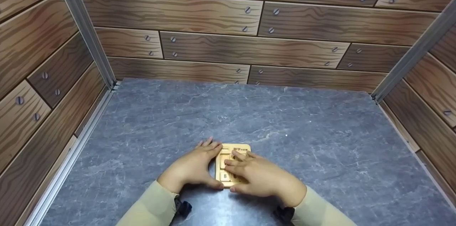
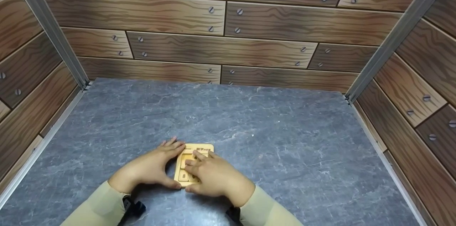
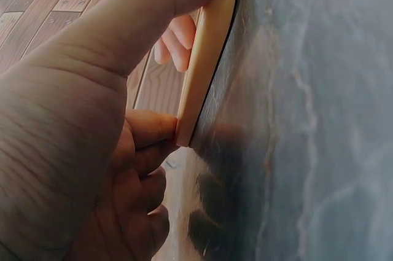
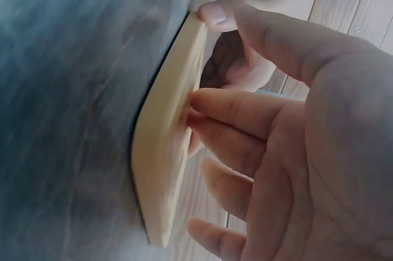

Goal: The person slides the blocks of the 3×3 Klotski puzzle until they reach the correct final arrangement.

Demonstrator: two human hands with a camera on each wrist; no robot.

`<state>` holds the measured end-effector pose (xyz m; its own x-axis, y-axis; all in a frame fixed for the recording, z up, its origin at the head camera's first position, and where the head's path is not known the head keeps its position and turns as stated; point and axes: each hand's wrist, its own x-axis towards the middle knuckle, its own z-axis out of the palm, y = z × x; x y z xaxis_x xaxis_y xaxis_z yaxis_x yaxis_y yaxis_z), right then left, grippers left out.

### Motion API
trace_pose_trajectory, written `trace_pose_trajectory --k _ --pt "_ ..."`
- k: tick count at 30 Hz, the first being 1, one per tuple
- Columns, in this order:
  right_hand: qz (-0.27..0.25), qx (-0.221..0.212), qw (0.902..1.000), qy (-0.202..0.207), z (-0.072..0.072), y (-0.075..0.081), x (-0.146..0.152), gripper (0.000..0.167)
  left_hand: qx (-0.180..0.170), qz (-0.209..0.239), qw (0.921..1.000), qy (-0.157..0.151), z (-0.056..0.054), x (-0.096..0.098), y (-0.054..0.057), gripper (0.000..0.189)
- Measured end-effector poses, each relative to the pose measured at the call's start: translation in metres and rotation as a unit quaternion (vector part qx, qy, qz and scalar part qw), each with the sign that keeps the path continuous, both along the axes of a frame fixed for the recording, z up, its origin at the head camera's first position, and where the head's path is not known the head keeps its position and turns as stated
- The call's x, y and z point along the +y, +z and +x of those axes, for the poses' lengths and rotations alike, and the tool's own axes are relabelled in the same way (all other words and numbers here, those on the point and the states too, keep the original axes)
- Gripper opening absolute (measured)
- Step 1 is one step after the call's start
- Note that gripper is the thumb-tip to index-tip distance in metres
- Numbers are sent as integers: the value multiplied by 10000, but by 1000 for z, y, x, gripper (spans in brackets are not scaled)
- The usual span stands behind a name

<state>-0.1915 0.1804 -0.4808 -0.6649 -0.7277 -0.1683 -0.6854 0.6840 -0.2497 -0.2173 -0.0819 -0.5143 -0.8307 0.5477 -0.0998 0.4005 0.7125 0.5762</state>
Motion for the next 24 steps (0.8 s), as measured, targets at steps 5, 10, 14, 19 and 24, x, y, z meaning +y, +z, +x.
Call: trace_pose_trajectory --k 5,10,14,19,24 --pt "-210 -267 9994 -108 -8 -5 5 71 16 -8 10000 -19 0 1 0 133" --pt "-308 -447 9985 -92 -17 -10 9 72 9 -89 10000 -7 0 1 1 133" --pt "-309 -490 9983 -68 -20 -13 11 73 5 -165 9999 -19 0 0 -1 134" --pt "-81 -453 9989 -37 -13 -10 11 84 5 -122 9999 -15 1 1 -2 133" --pt "170 -332 9992 140 1 4 7 87 39 -132 9999 -1 -1 1 0 133"
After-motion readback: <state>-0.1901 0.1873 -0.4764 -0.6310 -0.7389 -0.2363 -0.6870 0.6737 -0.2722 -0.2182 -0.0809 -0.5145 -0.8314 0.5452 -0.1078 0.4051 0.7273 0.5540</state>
